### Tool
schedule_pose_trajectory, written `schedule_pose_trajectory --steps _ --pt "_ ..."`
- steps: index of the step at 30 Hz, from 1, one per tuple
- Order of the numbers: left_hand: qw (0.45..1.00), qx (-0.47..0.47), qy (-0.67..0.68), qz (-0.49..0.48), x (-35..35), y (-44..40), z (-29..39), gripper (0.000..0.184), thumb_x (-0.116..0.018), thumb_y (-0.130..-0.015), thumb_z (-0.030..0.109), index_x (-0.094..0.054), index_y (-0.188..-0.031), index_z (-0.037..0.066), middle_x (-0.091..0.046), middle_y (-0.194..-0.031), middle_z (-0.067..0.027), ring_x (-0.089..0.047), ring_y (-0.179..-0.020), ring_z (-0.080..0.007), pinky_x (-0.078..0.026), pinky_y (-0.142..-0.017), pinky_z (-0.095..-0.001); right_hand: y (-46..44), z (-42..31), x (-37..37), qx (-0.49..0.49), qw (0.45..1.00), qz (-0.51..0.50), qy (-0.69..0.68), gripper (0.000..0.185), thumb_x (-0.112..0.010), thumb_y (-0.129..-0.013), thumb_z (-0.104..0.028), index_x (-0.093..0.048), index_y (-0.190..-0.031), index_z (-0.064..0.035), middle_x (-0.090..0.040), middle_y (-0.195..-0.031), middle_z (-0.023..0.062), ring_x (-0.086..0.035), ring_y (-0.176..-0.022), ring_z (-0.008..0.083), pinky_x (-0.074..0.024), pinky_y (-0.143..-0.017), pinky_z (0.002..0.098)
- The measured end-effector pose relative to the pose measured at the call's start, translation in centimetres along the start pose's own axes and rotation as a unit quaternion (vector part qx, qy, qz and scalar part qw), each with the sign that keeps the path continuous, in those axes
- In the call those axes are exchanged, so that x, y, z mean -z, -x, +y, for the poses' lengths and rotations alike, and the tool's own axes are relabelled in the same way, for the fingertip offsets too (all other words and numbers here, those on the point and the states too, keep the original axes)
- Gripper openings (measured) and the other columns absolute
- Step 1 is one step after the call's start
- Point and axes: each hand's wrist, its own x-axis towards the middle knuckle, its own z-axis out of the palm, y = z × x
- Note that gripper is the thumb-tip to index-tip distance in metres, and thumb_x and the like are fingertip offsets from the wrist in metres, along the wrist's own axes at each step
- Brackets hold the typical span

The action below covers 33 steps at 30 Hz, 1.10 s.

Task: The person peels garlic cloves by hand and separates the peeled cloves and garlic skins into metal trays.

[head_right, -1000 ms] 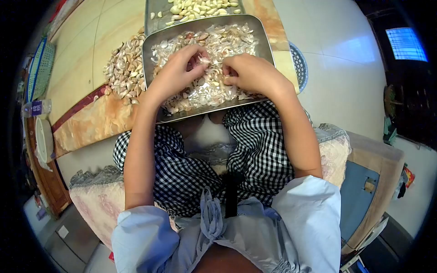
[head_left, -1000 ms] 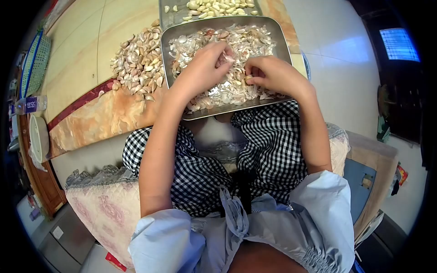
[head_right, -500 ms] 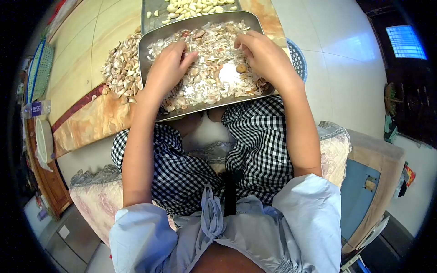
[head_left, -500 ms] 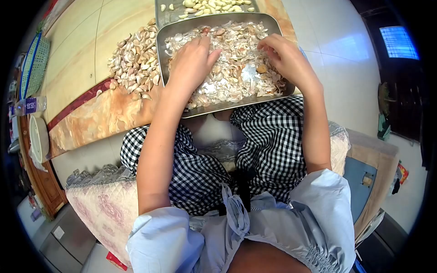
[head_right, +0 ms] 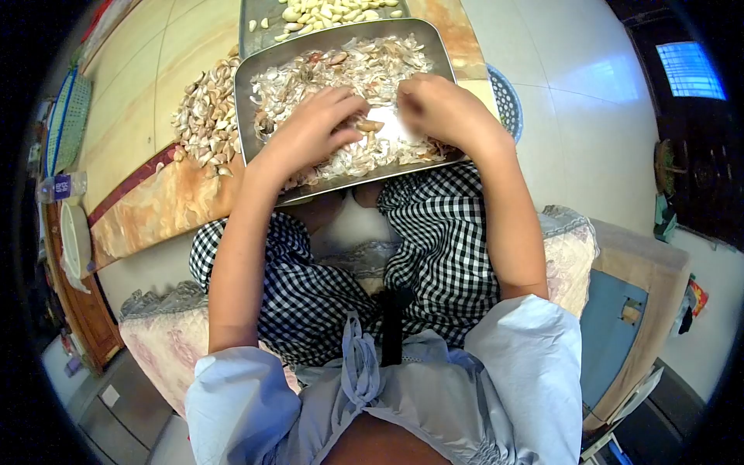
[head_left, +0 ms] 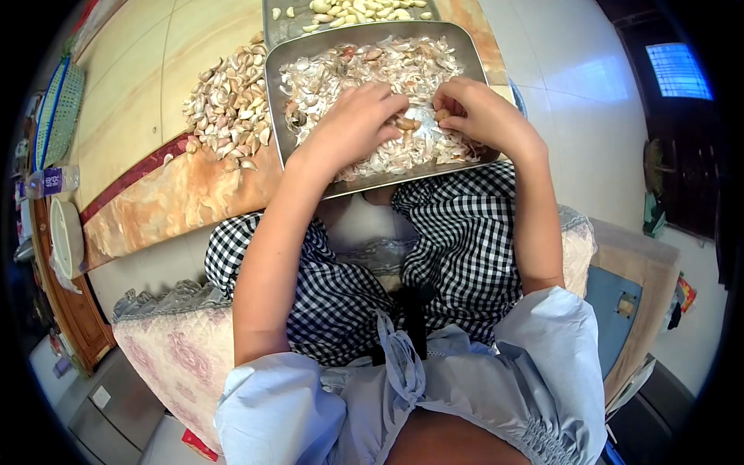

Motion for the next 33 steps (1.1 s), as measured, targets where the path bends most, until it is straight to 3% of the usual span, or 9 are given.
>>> schedule_pose_trajectory --steps 2,6,8,11,16,18,20,27,33 --pt "1.0 0.012 0.003 0.011 0.2 -0.1 -0.5 0.026 -0.06 -0.073 0.013 -0.052 -0.097 0.005 -0.052 -0.092 -0.0101 -0.05 -0.09 -0.028 -0.04 -0.079 -0.0371 -0.1 0.1 0.2 -0.034 0.997 -0.06 -0.045 0.018 -0.063 -0.069 -0.003 -0.051 -0.081 0.0004 -0.051 -0.072 0.0091 -0.052 -0.066 0.0194 -0.0432 -0.062 0.0296" --pt "0.998 0.037 0.02 0.035 0.4 -0.4 -0.6 0.018 -0.056 -0.074 0.003 -0.051 -0.091 0.002 -0.053 -0.089 -0.0112 -0.052 -0.086 -0.0299 -0.042 -0.076 -0.0364 0.4 0.2 0.5 -0.012 0.997 -0.057 -0.045 0.016 -0.062 -0.07 -0.004 -0.052 -0.082 0.0006 -0.051 -0.072 0.0095 -0.052 -0.066 0.0195 -0.0432 -0.062 0.0294" --pt "0.998 0.054 0.023 0.033 0.3 -0.5 -0.8 0.018 -0.055 -0.073 0.0 -0.051 -0.091 0.002 -0.053 -0.089 -0.0117 -0.052 -0.086 -0.0303 -0.042 -0.074 -0.036 0.4 -0.2 0.9 -0.049 0.996 -0.022 -0.072 0.011 -0.057 -0.072 -0.008 -0.055 -0.079 -0.0007 -0.056 -0.079 0.0135 -0.055 -0.073 0.0285 -0.0439 -0.065 0.0345" --pt "0.996 0.06 0.031 0.062 0.3 -0.5 -0.6 0.023 -0.051 -0.073 -0.006 -0.052 -0.094 0.002 -0.052 -0.093 -0.0124 -0.052 -0.088 -0.0305 -0.042 -0.074 -0.0356 0.1 -0.2 1.0 -0.008 0.999 0.011 -0.051 0.011 -0.056 -0.074 -0.009 -0.056 -0.082 -0.0019 -0.056 -0.081 0.0129 -0.055 -0.075 0.0275 -0.0438 -0.066 0.0349" --pt "0.985 0.043 -0.024 0.167 1.6 -0.5 -0.3 0.031 -0.047 -0.072 -0.011 -0.053 -0.098 0.004 -0.049 -0.103 -0.0119 -0.052 -0.092 -0.0292 -0.042 -0.077 -0.0354 -0.1 0.6 0.7 -0.019 0.995 0.095 0.01 0.011 -0.056 -0.075 -0.011 -0.056 -0.083 -0.0032 -0.056 -0.082 0.011 -0.055 -0.078 0.0279 -0.0437 -0.068 0.036" --pt "0.985 0.052 -0.019 0.161 2.1 -0.3 -0.5 0.033 -0.049 -0.069 -0.01 -0.054 -0.099 0.004 -0.05 -0.102 -0.0114 -0.051 -0.092 -0.0295 -0.042 -0.078 -0.0369 -0.3 0.6 0.5 -0.007 0.994 0.105 0.003 0.01 -0.056 -0.075 -0.01 -0.057 -0.083 -0.0036 -0.056 -0.082 0.0103 -0.055 -0.08 0.0282 -0.0437 -0.069 0.0365" --pt "0.986 0.062 -0.014 0.154 2.5 -0.1 -0.7 0.036 -0.052 -0.066 -0.008 -0.054 -0.099 0.005 -0.05 -0.101 -0.011 -0.051 -0.093 -0.0297 -0.041 -0.08 -0.0384 -0.6 0.1 0.0 0.072 0.995 0.06 -0.025 0.014 -0.06 -0.075 -0.01 -0.056 -0.086 -0.0017 -0.053 -0.079 0.0098 -0.054 -0.071 0.0242 -0.0436 -0.065 0.0322" --pt "0.98 0.076 -0.083 0.165 3.3 0.5 -0.9 0.02 -0.054 -0.073 0.002 -0.055 -0.093 0.004 -0.052 -0.094 -0.0098 -0.052 -0.09 -0.0272 -0.041 -0.077 -0.0374 -0.6 -1.9 -1.8 0.04 0.999 0.011 0.013 0.015 -0.063 -0.072 -0.014 -0.053 -0.08 -0.0044 -0.051 -0.081 0.008 -0.053 -0.078 0.0244 -0.0437 -0.067 0.0346" --pt "0.978 0.07 -0.101 0.168 3.3 0.4 -0.8 0.016 -0.053 -0.074 0.003 -0.055 -0.09 0.003 -0.052 -0.093 -0.0099 -0.052 -0.089 -0.0261 -0.04 -0.075 -0.037 -0.8 -1.2 -1.6 0.043 0.998 0.003 -0.053 0.015 -0.062 -0.074 -0.013 -0.053 -0.08 -0.0027 -0.05 -0.078 0.0069 -0.053 -0.073 0.021 -0.0429 -0.065 0.0314"
